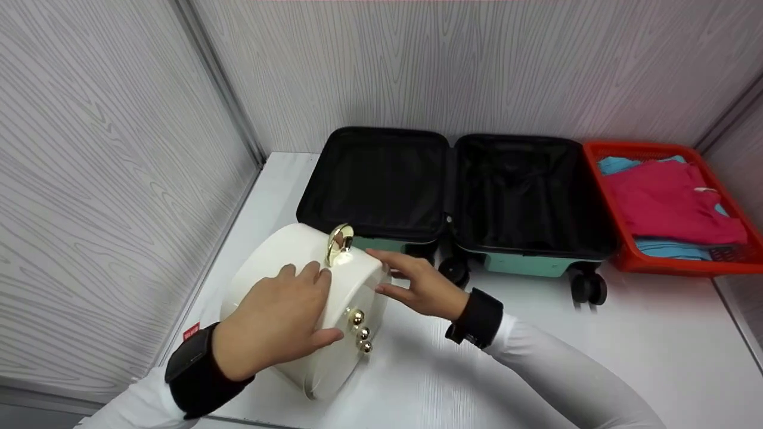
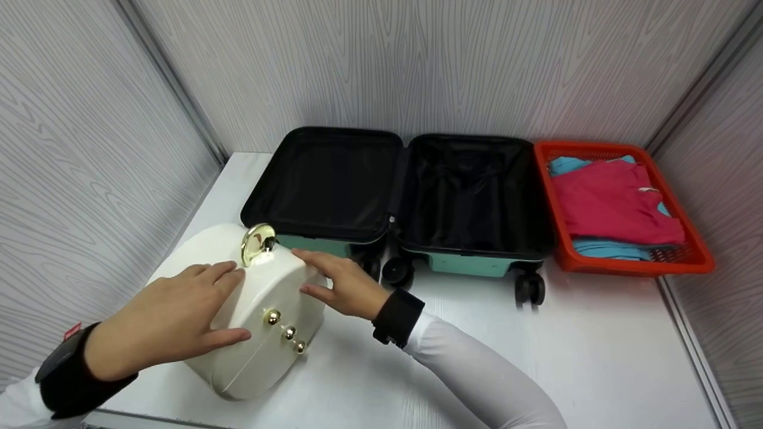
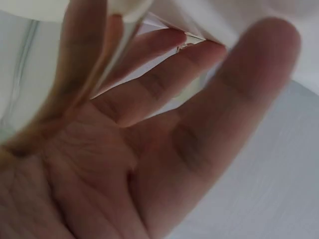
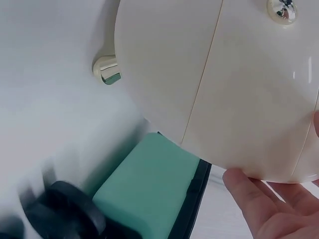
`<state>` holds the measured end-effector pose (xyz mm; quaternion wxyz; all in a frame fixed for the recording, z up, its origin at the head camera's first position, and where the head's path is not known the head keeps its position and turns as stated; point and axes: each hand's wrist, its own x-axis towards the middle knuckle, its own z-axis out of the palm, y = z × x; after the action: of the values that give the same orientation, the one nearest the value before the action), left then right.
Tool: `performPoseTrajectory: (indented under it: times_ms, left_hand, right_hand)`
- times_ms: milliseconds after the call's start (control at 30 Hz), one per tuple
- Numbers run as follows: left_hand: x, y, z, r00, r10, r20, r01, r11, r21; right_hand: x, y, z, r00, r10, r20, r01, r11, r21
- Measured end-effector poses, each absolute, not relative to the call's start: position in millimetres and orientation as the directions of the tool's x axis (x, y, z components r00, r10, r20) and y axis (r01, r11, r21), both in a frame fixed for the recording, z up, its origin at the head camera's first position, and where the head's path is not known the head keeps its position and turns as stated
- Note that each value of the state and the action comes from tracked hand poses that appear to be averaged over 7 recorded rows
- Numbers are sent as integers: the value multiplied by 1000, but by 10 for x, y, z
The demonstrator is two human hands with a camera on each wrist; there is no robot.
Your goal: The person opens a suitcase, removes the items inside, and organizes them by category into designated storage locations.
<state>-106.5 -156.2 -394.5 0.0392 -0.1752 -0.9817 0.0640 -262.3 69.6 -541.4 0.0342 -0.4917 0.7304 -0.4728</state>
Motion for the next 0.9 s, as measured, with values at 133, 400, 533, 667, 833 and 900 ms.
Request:
performPoseTrajectory:
  times_ms: [133,400,533,667,833,900]
  left_hand:
    - [-1007,-1738,-3933,-942,329,68,321,942,-102]
    - [-968,-2056,-3917,-959,279,54,279,960,-16]
    - [-975,-2192,-3916,-961,276,31,278,960,42]
    - [-1008,-2318,-3916,-959,284,19,285,954,92]
    - [-1068,-2465,-3906,-962,272,1,271,957,107]
    - [-1096,-2525,-3903,-964,267,-13,264,959,107]
  right_hand:
    - [-2579,551,-5424,-503,-756,419,-698,69,-713]
    - [-2538,369,-5459,-473,-780,409,-709,61,-703]
    - [-2548,371,-5469,-437,-804,404,-742,69,-666]
    - [-2556,379,-5463,-414,-817,402,-762,70,-644]
    - [-2541,401,-5458,-409,-834,371,-753,78,-653]
    - [-2539,427,-5465,-423,-836,349,-739,95,-667]
